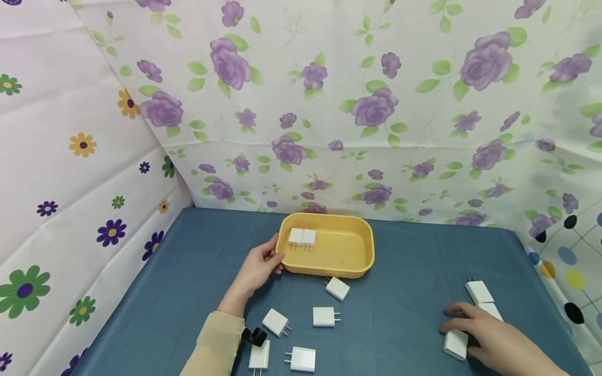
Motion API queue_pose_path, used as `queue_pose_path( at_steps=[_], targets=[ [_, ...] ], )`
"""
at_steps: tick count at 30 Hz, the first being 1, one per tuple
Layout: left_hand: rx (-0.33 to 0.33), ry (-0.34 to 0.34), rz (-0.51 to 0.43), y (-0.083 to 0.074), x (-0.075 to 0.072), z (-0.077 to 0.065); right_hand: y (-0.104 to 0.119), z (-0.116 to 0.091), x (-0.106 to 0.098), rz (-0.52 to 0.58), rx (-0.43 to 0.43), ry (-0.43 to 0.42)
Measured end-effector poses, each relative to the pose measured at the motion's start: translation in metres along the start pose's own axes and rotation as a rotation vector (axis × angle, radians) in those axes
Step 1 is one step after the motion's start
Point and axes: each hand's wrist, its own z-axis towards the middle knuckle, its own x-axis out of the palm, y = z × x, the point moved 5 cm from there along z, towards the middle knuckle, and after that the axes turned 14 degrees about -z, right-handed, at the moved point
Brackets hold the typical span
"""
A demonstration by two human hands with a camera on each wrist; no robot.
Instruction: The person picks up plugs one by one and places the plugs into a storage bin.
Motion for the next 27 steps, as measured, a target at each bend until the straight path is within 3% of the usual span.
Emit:
queue_pose_path(
  at_steps=[8,19,27],
  targets=[
    [-0.006,0.0,-0.009,0.0022,0.001,-0.0007,0.0025,0.0086,0.0045,0.063,0.095,0.124],
    [-0.006,0.001,-0.01,0.0003,0.0004,-0.0008,0.0004,0.0035,0.0048,0.099,0.011,0.081],
    [-0.006,0.005,-0.011,0.0017,-0.0004,-0.0001,0.0009,0.0098,0.0045,0.111,0.184,0.127]
  ],
)
